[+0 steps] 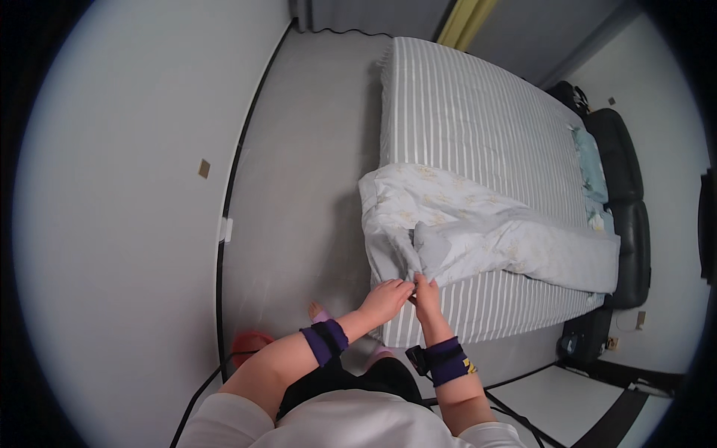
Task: The person uses a brush to sweep the surface of a striped mattress and a pillow, then folds a floral-patterned duvet by bringing the edges together and flattening the fabric on the bed.
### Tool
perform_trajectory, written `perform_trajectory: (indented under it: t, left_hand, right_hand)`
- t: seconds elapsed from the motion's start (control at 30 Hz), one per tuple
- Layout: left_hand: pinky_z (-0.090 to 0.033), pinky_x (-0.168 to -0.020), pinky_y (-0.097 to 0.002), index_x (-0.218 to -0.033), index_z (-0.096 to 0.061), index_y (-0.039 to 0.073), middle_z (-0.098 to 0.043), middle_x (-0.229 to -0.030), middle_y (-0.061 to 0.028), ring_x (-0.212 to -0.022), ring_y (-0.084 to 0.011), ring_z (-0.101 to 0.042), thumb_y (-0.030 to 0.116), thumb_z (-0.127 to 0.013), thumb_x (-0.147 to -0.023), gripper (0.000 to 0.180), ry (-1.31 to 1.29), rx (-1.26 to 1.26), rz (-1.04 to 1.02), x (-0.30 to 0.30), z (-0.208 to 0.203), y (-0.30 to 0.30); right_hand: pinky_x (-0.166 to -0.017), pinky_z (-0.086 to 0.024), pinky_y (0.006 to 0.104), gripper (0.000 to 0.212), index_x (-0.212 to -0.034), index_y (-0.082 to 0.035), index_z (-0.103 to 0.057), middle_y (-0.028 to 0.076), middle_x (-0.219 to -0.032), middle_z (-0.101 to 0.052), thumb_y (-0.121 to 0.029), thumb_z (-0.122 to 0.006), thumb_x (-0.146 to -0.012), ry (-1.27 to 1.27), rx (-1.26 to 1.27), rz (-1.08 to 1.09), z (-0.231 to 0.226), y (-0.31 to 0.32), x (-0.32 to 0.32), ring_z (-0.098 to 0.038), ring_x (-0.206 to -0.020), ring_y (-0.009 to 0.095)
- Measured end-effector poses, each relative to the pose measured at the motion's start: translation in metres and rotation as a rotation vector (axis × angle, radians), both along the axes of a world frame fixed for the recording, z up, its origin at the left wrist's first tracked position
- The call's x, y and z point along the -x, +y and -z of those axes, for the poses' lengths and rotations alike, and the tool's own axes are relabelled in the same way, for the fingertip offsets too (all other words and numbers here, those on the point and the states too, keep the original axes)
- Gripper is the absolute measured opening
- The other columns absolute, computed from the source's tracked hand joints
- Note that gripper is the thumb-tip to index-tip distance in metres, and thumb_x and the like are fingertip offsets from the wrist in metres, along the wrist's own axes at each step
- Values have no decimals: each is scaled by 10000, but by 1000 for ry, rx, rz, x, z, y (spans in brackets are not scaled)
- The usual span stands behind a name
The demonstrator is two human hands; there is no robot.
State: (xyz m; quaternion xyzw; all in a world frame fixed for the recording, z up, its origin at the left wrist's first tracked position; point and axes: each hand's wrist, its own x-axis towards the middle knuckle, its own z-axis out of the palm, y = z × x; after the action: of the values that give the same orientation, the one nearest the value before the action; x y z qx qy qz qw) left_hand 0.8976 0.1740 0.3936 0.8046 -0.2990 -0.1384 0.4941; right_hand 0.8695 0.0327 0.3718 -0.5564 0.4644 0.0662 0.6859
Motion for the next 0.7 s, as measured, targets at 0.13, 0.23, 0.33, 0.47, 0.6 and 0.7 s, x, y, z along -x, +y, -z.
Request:
perform_trajectory:
  t: [0.13, 0.23, 0.33, 0.47, 0.6, 0.7]
  left_hand:
    - [-440, -813, -373, -1079, -547, 62, -561, -1004, -129, -967, -297, -528, 194, -519, -865, 253, 31, 88, -182, -25, 4, 18]
    - [-443, -821, -403, -1212, -439, 87, -512, -1124, -117, -1017, -264, -511, 349, -500, -899, 412, 617, 119, -260, -38, 47, 17]
    - [-443, -852, -414, -1310, -320, 113, -458, -1219, -109, -1075, -267, -493, 516, -491, -875, 616, 1408, 239, -261, -59, 60, 9]
    - [-366, -995, -467, -1330, -362, 89, -449, -1311, -101, -1153, -291, -473, 660, -442, -817, 773, 1846, 564, -224, -96, 39, -26]
    - [-337, -1027, -444, -1330, -400, 92, -460, -1327, -101, -1204, -290, -442, 581, -457, -852, 686, 1773, 906, -329, -150, 55, -51]
    - [-351, -1017, -437, -1282, -439, 36, -486, -1294, -129, -1195, -306, -447, 477, -472, -881, 597, 1679, 866, -317, -206, 98, -51]
  right_hand:
    - [-692, -514, 349, 343, -1078, 1, -487, 105, -976, -575, -245, -508, -840, -189, -7, 188, -16, -7, 5, -586, -841, 213]
    - [-870, -470, 388, 363, -1155, -14, -488, 114, -1097, -574, -229, -426, -869, -313, -190, 420, -57, -5, 8, -565, -1029, 228]
    - [-921, -434, 413, 392, -1201, -15, -457, 109, -1166, -541, -239, -437, -881, -485, -319, 570, -86, -2, 10, -520, -1103, 239]
    - [-1006, -364, 419, 593, -1339, -18, -331, 128, -1308, -448, -309, -525, -859, -590, -232, 554, -112, 9, 21, -447, -1197, 267]
    - [-1025, -344, 408, 694, -1355, -10, -306, 140, -1328, -426, -322, -592, -805, -557, -172, 364, -146, -8, 24, -440, -1204, 281]
    - [-1037, -327, 420, 765, -1353, 14, -296, 155, -1345, -405, -327, -620, -750, -557, -388, 397, -160, -21, 27, -421, -1221, 306]
